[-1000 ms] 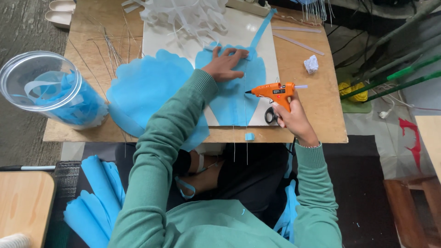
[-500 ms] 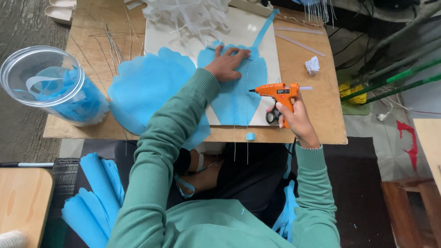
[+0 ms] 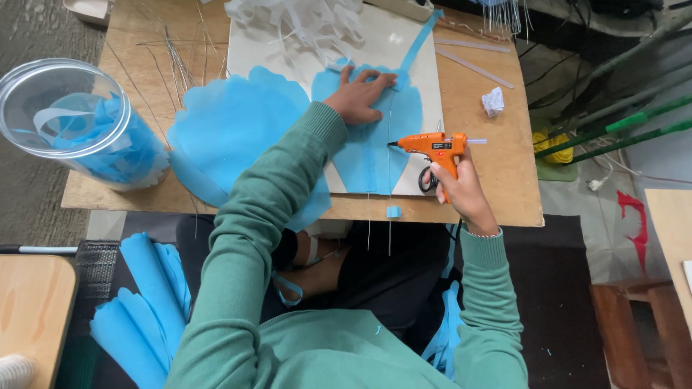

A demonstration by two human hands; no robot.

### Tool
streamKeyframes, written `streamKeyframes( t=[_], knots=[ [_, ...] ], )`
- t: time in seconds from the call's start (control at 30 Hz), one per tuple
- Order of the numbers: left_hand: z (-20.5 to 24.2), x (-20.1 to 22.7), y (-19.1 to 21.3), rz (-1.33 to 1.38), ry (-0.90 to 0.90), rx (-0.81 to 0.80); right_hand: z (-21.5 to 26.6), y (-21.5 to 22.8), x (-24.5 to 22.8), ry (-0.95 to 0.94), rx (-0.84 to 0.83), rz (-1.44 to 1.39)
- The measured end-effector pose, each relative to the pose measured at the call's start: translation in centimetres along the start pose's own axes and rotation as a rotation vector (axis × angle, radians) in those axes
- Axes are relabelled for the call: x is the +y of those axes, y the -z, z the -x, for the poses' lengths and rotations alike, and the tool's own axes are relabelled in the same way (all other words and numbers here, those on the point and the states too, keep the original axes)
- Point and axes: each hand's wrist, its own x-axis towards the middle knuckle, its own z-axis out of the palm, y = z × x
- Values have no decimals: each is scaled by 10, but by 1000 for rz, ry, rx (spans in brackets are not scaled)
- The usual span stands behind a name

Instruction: Making large blue fabric petals by gluing fabric to wire frames and trimming the edges with scissors.

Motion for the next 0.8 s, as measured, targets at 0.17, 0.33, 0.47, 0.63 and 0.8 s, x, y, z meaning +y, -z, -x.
streamKeyframes(
  t=[0.17, 0.33, 0.47, 0.63, 0.8],
  knots=[
    [0, -2, -3, -1, -5, 10, 5, 3, 0, -15, 27, 17],
    [-3, -5, -8, -17, -4, 7, 5, 2, 3, -2, 21, -23],
    [1, -2, -8, -74, -50, 72, 2, 3, 4, 32, 70, -27],
    [10, 17, -2, -157, -45, 18, 2, 5, 3, 41, 91, -59],
    [9, 24, -12, -220, -32, 31, 2, 4, 5, 1, 93, -64]
  ],
)
